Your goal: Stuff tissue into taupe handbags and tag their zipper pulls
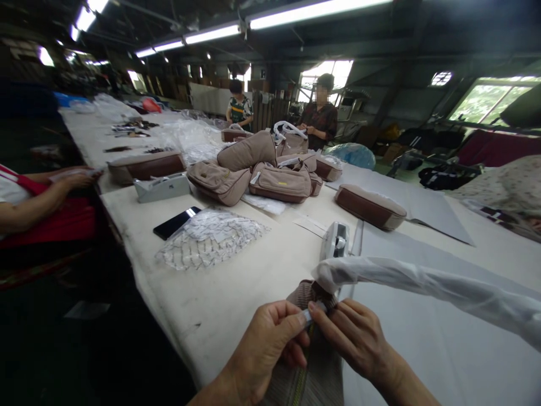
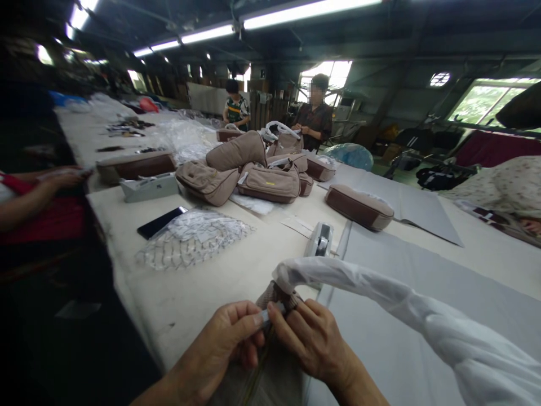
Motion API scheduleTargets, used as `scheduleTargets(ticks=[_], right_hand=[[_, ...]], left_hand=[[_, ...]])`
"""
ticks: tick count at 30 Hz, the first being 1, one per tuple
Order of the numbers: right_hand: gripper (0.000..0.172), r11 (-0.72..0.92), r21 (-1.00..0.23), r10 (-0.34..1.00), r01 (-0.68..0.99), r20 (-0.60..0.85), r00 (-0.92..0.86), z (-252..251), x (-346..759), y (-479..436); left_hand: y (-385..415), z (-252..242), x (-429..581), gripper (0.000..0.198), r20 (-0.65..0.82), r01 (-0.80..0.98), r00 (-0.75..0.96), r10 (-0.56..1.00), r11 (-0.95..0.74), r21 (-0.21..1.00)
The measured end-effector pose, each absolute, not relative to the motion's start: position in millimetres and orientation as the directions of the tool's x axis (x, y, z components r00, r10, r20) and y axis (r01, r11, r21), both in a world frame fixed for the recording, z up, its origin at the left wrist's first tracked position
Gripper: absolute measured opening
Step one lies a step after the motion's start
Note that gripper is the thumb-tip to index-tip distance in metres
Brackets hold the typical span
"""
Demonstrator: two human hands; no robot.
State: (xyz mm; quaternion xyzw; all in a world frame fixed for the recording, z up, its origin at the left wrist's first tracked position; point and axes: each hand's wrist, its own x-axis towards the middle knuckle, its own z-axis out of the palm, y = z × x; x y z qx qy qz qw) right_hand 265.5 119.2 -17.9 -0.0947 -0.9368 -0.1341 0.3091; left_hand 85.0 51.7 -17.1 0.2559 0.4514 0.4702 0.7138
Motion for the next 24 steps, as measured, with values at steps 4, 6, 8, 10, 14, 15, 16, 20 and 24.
scheduleTargets(ticks=[4, 6, 8, 10, 14, 15, 16, 20, 24], right_hand=[[0.031, 0.942, 0.2, 0.091, 0.27, 0.621, -0.779, -17, 264, 120], [0.029, 0.94, 0.206, 0.09, 0.271, 0.618, -0.781, -16, 263, 119], [0.029, 0.941, 0.199, 0.096, 0.274, 0.618, -0.78, -15, 263, 116], [0.031, 0.949, 0.166, 0.113, 0.269, 0.615, -0.78, -18, 266, 112], [0.028, 0.822, -0.123, 0.425, 0.557, 0.783, -0.454, -36, 286, 117], [0.017, 0.674, -0.326, 0.606, 0.663, 0.758, -0.242, -42, 294, 125], [0.006, 0.463, -0.539, 0.765, 0.704, 0.643, -0.01, -48, 301, 136], [0.018, -0.147, -0.886, 0.958, 0.441, -0.017, 0.286, -72, 326, 192], [0.021, -0.249, -0.918, 0.95, 0.307, -0.17, 0.262, -87, 336, 231]], left_hand=[[53, -20, 84, 0.036, -0.401, -0.38, 0.142, 0.905, 0.424, 0.822], [54, -21, 84, 0.037, -0.385, -0.321, 0.141, 0.912, 0.41, 0.854], [53, -22, 85, 0.036, -0.361, -0.254, 0.118, 0.925, 0.38, 0.89], [51, -21, 86, 0.032, -0.33, -0.185, 0.084, 0.94, 0.341, 0.922], [48, -17, 87, 0.024, -0.28, -0.105, 0.041, 0.959, 0.283, 0.953], [48, -16, 87, 0.022, -0.274, -0.094, 0.031, 0.961, 0.276, 0.957], [48, -15, 87, 0.022, -0.267, -0.085, 0.023, 0.963, 0.268, 0.96], [50, -17, 88, 0.022, -0.258, -0.08, 0.006, 0.966, 0.257, 0.963], [51, -17, 88, 0.025, -0.301, -0.138, 0.022, 0.953, 0.301, 0.944]])
